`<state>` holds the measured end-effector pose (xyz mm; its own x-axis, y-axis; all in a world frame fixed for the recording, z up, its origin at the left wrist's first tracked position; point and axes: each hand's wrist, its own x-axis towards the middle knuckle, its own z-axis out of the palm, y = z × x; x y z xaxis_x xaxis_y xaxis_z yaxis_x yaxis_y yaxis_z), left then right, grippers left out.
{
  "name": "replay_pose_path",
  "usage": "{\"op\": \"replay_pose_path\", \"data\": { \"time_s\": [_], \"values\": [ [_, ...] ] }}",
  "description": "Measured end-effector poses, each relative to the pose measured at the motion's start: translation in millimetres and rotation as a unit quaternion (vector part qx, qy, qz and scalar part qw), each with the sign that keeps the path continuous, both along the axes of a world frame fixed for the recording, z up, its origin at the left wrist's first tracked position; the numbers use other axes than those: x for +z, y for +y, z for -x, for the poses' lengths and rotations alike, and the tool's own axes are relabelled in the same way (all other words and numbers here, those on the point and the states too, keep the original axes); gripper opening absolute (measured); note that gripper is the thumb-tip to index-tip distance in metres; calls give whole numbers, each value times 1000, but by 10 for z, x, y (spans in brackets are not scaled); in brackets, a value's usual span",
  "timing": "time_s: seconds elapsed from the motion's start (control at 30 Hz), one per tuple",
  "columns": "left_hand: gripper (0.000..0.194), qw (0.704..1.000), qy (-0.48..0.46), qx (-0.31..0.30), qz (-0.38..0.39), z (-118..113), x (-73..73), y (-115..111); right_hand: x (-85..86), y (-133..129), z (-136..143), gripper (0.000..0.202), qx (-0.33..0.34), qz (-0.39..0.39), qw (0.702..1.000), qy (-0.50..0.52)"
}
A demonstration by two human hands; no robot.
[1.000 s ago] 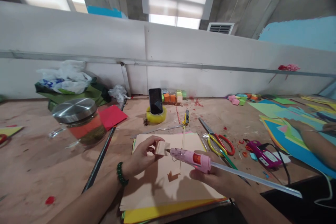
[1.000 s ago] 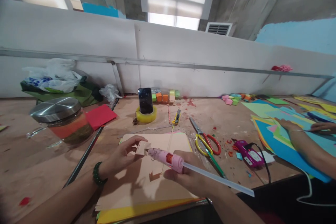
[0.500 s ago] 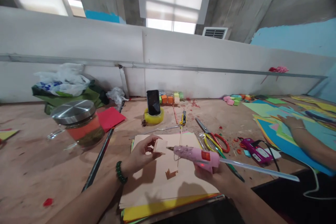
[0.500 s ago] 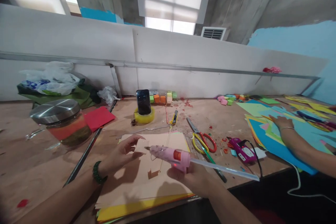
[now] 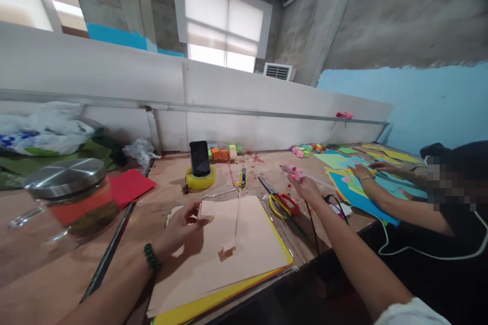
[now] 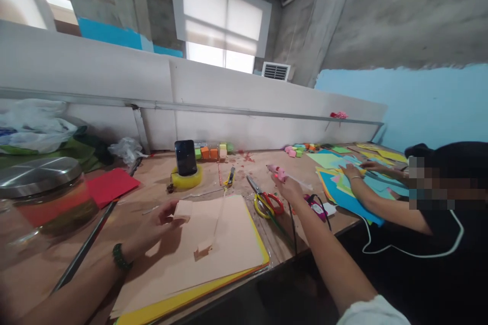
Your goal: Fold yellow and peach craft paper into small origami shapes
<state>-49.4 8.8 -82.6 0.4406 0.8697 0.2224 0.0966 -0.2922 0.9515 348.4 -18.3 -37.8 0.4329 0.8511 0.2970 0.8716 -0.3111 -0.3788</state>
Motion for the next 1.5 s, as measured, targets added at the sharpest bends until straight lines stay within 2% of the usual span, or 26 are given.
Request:
{"op": "replay_pose_path", "data": {
  "time_s": [0.2, 0.33, 0.43, 0.53, 0.6, 0.63, 0.7, 0.8, 0.87, 0.93, 1.1, 1.23, 1.33, 1.5],
  "values": [
    [47, 999, -26, 23, 27, 3, -39, 35, -252, 421, -73, 30, 41, 143, 988, 41],
    [41, 999, -27, 22, 37, 13, -6, 20, -296, 529, -92, 31, 67, 189, 979, 33],
    [39, 998, -33, 29, 41, 13, 13, 14, -214, 411, -169, 29, 68, 201, 977, 11],
    [37, 998, -33, 28, 44, -1, 15, 10, -104, 50, -131, 32, 34, 181, 983, -11],
    [36, 998, -32, 22, 47, -21, 15, 2, -72, -296, 69, 30, 47, 138, 989, -8],
    [36, 998, -33, 19, 47, -31, 18, -4, -77, -475, 232, 28, 117, 76, 990, 22],
    [35, 999, -30, 15, 42, -50, 27, -21, -130, -789, 650, 24, 254, 12, 965, 69],
    [33, 999, -22, 16, 32, -63, 50, -50, -278, -1030, 1310, 10, 352, -28, 933, 65],
    [35, 999, -19, 16, 23, -61, 63, -70, -381, -1028, 1620, 8, 349, -48, 935, 35],
    [37, 1000, -13, 9, 14, -56, 70, -86, -462, -951, 1786, 14, 331, -53, 942, 21],
    [38, 1000, 19, -10, -9, -53, 63, -101, -543, -806, 1871, 18, 329, -43, 942, 52],
    [34, 998, 47, -25, -41, -64, 59, -116, -442, -842, 1886, 16, 367, -101, 912, 154],
    [33, 996, 61, -23, -55, -77, 55, -132, -226, -855, 1844, 11, 380, -111, 891, 223],
    [34, 995, 77, -34, -58, -87, 52, -139, 256, -698, 1724, 8, 437, -125, 880, 141]
  ]
}}
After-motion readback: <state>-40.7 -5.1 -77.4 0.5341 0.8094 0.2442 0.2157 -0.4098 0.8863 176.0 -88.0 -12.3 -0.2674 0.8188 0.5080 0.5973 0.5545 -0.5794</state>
